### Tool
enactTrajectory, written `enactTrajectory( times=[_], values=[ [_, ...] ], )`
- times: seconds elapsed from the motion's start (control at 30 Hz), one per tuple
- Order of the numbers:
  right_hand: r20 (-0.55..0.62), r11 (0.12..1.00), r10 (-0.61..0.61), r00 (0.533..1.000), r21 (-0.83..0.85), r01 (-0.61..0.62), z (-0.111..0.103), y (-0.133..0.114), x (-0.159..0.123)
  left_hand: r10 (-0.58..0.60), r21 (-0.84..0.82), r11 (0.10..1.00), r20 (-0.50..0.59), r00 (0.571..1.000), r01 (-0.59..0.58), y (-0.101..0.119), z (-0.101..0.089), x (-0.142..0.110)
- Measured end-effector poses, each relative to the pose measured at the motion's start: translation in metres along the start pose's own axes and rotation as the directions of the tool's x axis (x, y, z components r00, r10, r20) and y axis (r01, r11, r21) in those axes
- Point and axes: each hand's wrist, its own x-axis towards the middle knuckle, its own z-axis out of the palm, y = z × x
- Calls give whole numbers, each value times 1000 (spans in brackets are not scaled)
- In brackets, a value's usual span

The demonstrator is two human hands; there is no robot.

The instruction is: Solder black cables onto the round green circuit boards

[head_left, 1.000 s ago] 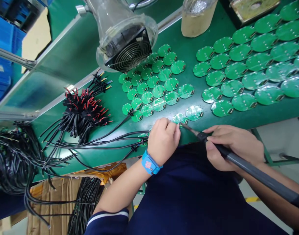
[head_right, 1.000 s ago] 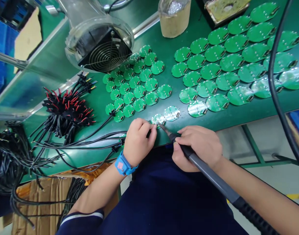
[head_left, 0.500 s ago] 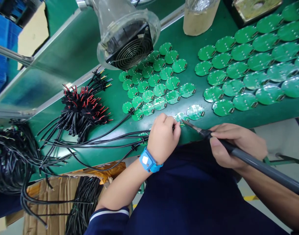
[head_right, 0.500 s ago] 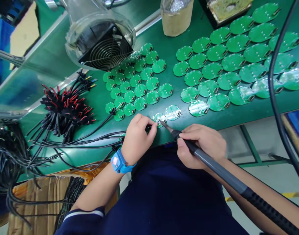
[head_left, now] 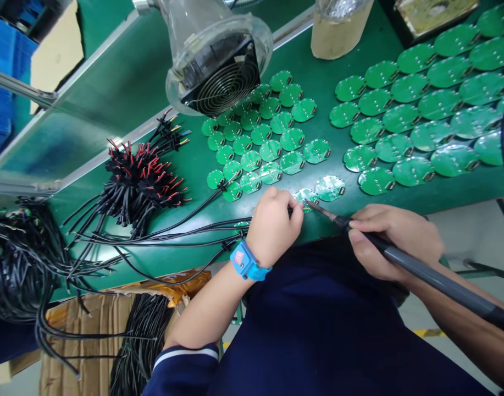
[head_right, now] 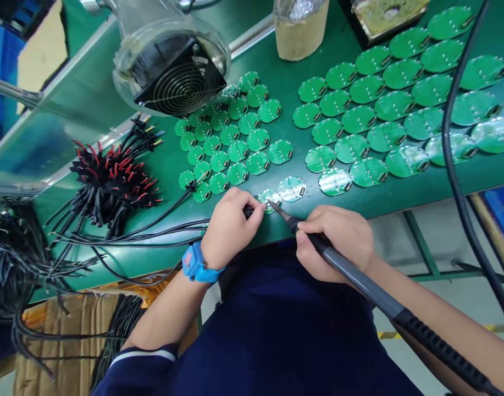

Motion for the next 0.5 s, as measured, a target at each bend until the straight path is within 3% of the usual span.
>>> enactTrajectory(
  times=[0.13,0.3,0.4,0.5],
  values=[
    [-66,999,-26,997,23,27,-2,1,3,-18,30,999,47,999,16,1,-2,3],
    [-65,996,-36,997,75,41,-3,9,-1,-104,73,993,106,989,96,3,-7,9],
    [-51,997,45,998,64,-41,-5,14,-7,-157,70,987,166,974,148,2,-11,14],
    [-142,976,179,973,147,-158,-6,20,-12,-195,52,981,234,953,188,1,-13,19]
  ],
)
